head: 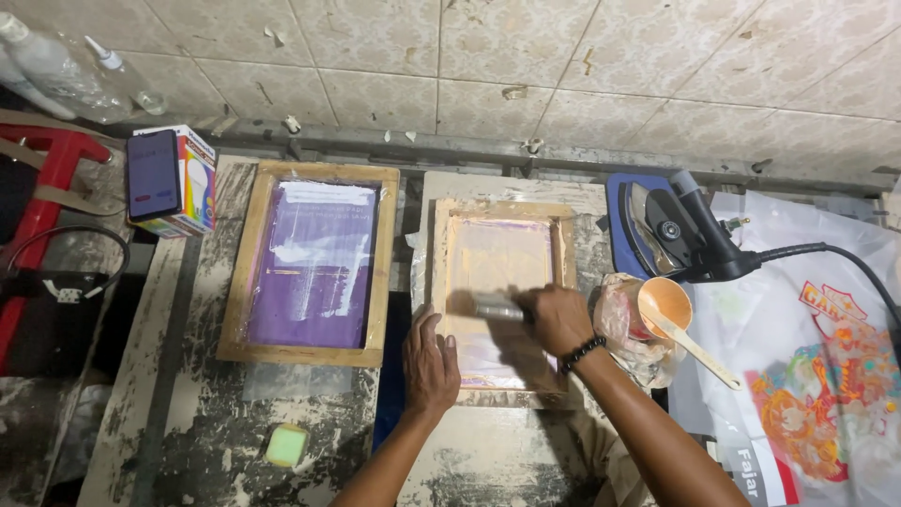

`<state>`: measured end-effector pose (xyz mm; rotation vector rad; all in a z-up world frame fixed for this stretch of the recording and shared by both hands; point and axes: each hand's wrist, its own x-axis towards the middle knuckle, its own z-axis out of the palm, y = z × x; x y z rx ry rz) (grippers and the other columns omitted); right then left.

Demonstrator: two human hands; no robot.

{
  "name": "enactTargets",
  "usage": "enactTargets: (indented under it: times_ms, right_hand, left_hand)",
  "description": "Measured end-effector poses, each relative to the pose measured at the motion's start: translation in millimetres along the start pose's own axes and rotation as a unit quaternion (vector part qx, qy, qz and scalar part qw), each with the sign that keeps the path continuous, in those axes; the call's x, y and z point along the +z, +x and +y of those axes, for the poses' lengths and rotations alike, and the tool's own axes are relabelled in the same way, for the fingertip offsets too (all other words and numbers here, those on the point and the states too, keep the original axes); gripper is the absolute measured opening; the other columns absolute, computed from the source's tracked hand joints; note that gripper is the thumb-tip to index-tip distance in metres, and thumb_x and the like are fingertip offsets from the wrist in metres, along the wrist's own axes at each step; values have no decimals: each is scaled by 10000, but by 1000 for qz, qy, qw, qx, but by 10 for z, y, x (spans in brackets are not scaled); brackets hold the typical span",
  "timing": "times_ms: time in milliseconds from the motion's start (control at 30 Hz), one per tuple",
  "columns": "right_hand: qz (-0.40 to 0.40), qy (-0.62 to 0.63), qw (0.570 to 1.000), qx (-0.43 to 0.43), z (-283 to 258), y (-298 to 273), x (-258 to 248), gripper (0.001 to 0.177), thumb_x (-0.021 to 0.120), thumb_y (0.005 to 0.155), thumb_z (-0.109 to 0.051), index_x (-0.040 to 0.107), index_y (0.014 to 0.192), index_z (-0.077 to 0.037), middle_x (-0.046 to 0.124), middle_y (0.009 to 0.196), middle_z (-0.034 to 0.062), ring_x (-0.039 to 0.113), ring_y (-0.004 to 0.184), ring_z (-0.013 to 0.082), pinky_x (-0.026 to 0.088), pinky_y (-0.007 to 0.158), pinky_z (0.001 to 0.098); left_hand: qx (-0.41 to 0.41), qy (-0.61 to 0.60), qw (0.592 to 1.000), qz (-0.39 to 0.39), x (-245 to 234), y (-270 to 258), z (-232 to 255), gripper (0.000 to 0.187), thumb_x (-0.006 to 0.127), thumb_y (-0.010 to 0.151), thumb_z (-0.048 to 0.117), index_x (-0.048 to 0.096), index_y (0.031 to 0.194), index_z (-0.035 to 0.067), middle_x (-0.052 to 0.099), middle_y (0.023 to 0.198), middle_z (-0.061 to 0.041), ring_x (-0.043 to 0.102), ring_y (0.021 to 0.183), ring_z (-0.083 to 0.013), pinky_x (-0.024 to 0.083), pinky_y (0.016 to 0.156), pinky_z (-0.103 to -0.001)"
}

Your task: The person uses a squeegee to spread orange ink across a screen printing frame. They repeatedly pull the squeegee across the screen to ensure even coverage, occasionally using a wooden stick to add more ink from a cup.

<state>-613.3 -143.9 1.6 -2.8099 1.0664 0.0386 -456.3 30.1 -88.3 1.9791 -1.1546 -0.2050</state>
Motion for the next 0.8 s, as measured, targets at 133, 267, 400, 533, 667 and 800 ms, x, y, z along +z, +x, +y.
enactTargets:
  times_ms: [133, 267, 400, 533, 667, 800]
  right_hand:
    - [174, -74, 982, 7, 64, 457, 502, 109, 745, 821, -250, 767, 914, -303, 786, 926, -52, 743, 878, 192, 601, 706, 359]
    - [190, -104, 976, -34, -70, 48, 627, 175, 698, 870, -223, 756, 1032, -253, 784, 1042, -10, 725, 979, 217, 580, 802, 365]
    - [106, -22, 994, -27, 96, -87, 640, 122, 643, 840, -208, 749, 842, -267, 767, 850, -27, 720, 813, 258, 562, 679, 402]
    - [119, -85, 989, 0, 236, 622, 340, 149, 609, 855, -200, 699, 788, -298, 710, 745, -63, 704, 768, 229, 562, 656, 376]
    - [85, -83, 993, 20, 257, 1135, 445, 157, 607, 879, -240, 744, 807, -268, 725, 762, -27, 736, 782, 250, 584, 724, 427]
    - [6, -84, 995, -52, 92, 982, 317, 154, 625, 850, -181, 708, 722, -196, 717, 695, 29, 746, 756, 260, 593, 647, 397]
  left_hand:
    - [4, -6, 1000, 10, -66, 44, 75, 391, 364, 1063, 349, 544, 1326, 124, 546, 1427, -103, 566, 1297, -325, 463, 1044, -455]
    - [-2, -7, 1000, 7, -75, 23, 88, 401, 368, 1060, 367, 541, 1329, 126, 533, 1451, -95, 553, 1318, -314, 455, 1053, -440]
    - [-12, -16, 1000, -5, -112, 45, 125, 422, 350, 1062, 379, 535, 1336, 116, 528, 1456, -109, 566, 1291, -338, 463, 1038, -465]
    - [-16, -23, 1000, -3, -207, 75, 222, 401, 348, 1067, 350, 536, 1331, 114, 536, 1439, -106, 571, 1285, -334, 468, 1028, -467]
    - [-6, -32, 999, -10, -222, 66, 250, 426, 318, 1077, 366, 521, 1341, 98, 526, 1433, -134, 575, 1256, -367, 473, 1004, -496]
    - [-12, -37, 999, -16, -241, 92, 260, 453, 292, 1078, 377, 509, 1358, 95, 517, 1434, -147, 588, 1231, -382, 475, 990, -521]
